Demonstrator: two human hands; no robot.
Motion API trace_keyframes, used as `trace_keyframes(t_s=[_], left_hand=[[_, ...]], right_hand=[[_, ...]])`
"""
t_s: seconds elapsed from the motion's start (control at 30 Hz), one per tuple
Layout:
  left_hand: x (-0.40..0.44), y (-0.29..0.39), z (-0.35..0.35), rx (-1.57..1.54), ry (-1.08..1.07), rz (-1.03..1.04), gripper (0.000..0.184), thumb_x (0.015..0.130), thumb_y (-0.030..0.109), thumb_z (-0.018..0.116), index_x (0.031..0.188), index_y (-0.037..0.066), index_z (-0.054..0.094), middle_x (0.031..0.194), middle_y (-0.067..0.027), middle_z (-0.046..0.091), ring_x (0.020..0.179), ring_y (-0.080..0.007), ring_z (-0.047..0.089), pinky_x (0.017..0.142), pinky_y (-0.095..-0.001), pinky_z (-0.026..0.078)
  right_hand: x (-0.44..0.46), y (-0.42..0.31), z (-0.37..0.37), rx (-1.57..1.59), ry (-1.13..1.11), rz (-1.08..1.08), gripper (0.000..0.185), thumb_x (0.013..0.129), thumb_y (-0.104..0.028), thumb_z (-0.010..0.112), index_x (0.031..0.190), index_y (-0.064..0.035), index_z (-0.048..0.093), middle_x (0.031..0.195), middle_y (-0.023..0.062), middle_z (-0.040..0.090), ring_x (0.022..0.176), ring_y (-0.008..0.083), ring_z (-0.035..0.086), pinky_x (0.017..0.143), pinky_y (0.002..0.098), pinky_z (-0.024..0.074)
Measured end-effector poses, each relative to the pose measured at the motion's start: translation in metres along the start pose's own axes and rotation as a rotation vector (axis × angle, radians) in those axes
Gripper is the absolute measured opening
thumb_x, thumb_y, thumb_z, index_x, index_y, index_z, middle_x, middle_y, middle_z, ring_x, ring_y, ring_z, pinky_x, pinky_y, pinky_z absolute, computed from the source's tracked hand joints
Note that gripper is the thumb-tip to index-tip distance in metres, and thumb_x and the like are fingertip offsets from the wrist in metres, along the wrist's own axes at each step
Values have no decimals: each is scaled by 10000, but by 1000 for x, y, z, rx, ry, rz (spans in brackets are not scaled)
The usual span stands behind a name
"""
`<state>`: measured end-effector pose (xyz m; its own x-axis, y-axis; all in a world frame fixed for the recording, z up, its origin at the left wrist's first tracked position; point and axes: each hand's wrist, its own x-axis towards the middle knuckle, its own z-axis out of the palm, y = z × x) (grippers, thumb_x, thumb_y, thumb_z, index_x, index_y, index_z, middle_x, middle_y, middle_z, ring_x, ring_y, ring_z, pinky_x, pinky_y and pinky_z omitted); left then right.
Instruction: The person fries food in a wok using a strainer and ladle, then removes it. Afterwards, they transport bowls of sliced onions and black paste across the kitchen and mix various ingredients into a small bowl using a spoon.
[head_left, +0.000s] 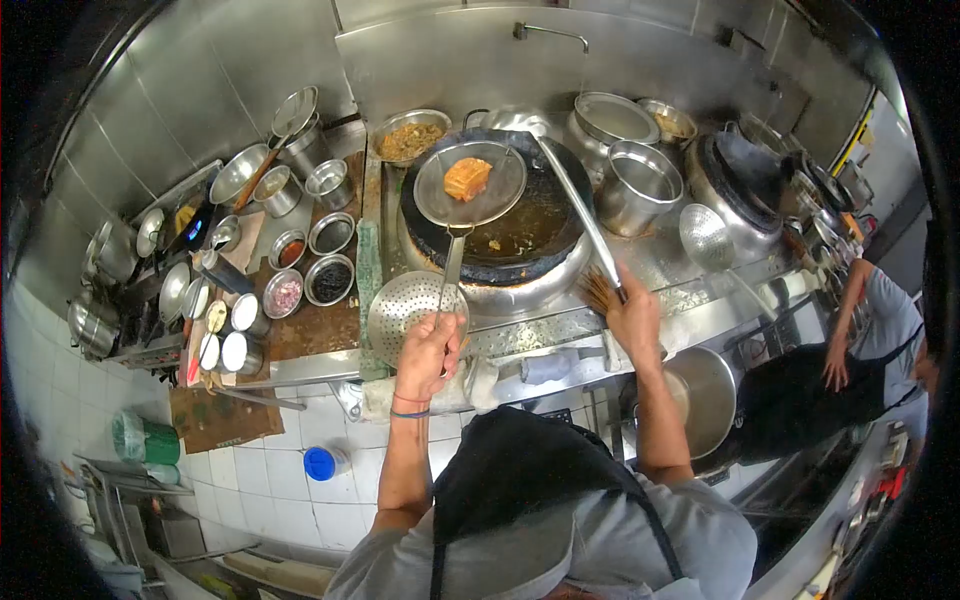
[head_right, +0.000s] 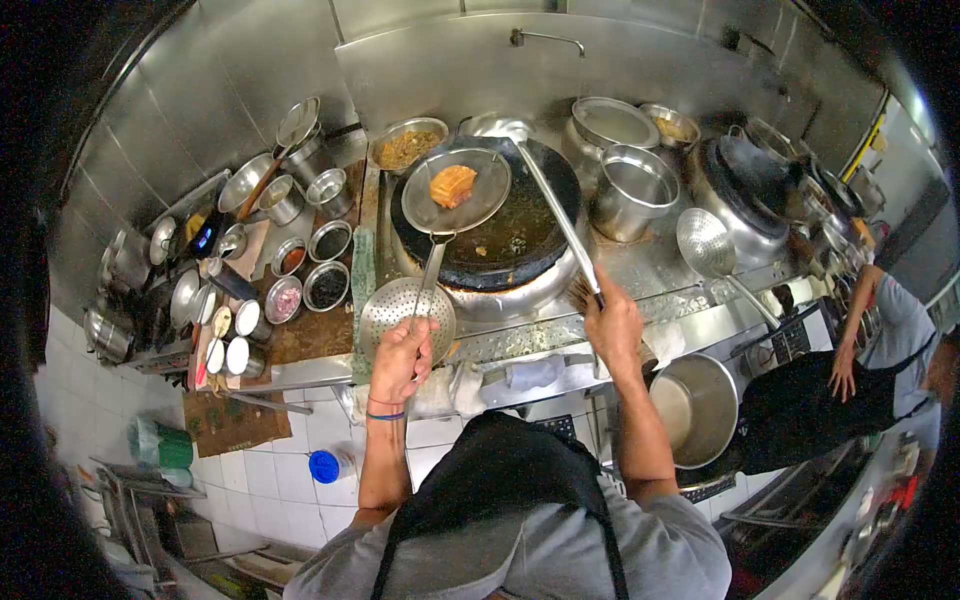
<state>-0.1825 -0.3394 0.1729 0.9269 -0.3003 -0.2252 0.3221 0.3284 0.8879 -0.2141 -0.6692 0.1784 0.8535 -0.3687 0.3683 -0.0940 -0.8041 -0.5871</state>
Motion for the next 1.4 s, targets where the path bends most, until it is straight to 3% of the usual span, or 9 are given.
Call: trace_keyframes(t_s=[0.17, 0.3, 0.4, 0.5, 0.9, 1.0, 1.27, 1.37, 1.4], left_hand=[[-8, -6, 2, 9, 6, -11, 308, 996, 329, 581, 1041, 25, 583, 633, 17, 488, 412, -51, 398, 314, -214, 289], [-3, -27, 1, -30, 19, -25, 266, 1007, 291, 561, 1030, 27, 580, 636, 18, 492, 414, -55, 397, 325, -221, 301], [-5, -23, 5, -18, 17, -23, 220, 1023, 233, 520, 1022, 19, 574, 642, 20, 496, 417, -55, 395, 331, -224, 306], [-8, -17, 10, -19, 37, -33, 216, 1025, 227, 516, 1023, 18, 572, 641, 19, 493, 417, -55, 394, 331, -225, 309], [-17, -24, 13, -86, -15, -12, 201, 1030, 235, 513, 1043, 42, 565, 651, 19, 488, 420, -56, 382, 335, -223, 294], [-18, -24, 16, -84, 17, -37, 211, 1026, 238, 523, 1042, 33, 571, 639, 17, 490, 417, -55, 382, 341, -222, 297], [-27, -19, 27, -23, 75, -30, 182, 952, 203, 610, 797, 111, 582, 566, 39, 462, 412, -51, 374, 359, -228, 243], [-28, -19, 28, 37, 52, -16, 163, 976, 168, 556, 863, 57, 592, 562, 17, 461, 380, -77, 385, 326, -246, 303], [-25, -22, 25, 46, 39, -42, 162, 997, 194, 538, 933, 52, 584, 587, 11, 475, 376, -83, 388, 325, -240, 313]], right_hand=[[-10, -5, -7, 118, -138, 152, 469, 806, -36, 653, 1273, -61, 615, 1026, 269, 671, 922, 422, 663, 794, 434, 525], [-38, 2, 8, 370, -75, 85, 490, 798, 46, 663, 1282, 24, 586, 1101, 244, 680, 919, 254, 680, 806, 349, 516], [-45, -5, 20, 373, -13, -102, 513, 799, 68, 650, 1304, 14, 572, 1139, 248, 666, 937, 319, 685, 830, 379, 521], [-32, -14, 19, 252, -101, -51, 496, 842, 34, 655, 1328, -13, 568, 841, 81, 672, 694, 146, 581, 654, 310, 485], [-14, -18, 36, 64, -137, -130, 533, 810, 36, 681, 1329, -17, 572, 865, 148, 693, 664, 205, 587, 660, 346, 497], [-13, -36, 20, 149, -199, 21, 467, 794, 43, 668, 1255, 39, 595, 1084, 293, 657, 984, 401, 673, 837, 434, 516], [-21, -10, 37, -37, 34, -185, 485, 782, -72, 703, 1262, -59, 633, 996, 238, 692, 918, 400, 685, 809, 455, 544], [-27, -31, 16, 203, -207, 185, 475, 808, -87, 704, 1276, -80, 627, 1151, 222, 664, 1049, 361, 657, 912, 418, 509], [-31, -23, 19, 225, -99, 78, 455, 820, -101, 684, 1270, -73, 622, 1099, 236, 670, 1000, 395, 658, 878, 448, 518]])
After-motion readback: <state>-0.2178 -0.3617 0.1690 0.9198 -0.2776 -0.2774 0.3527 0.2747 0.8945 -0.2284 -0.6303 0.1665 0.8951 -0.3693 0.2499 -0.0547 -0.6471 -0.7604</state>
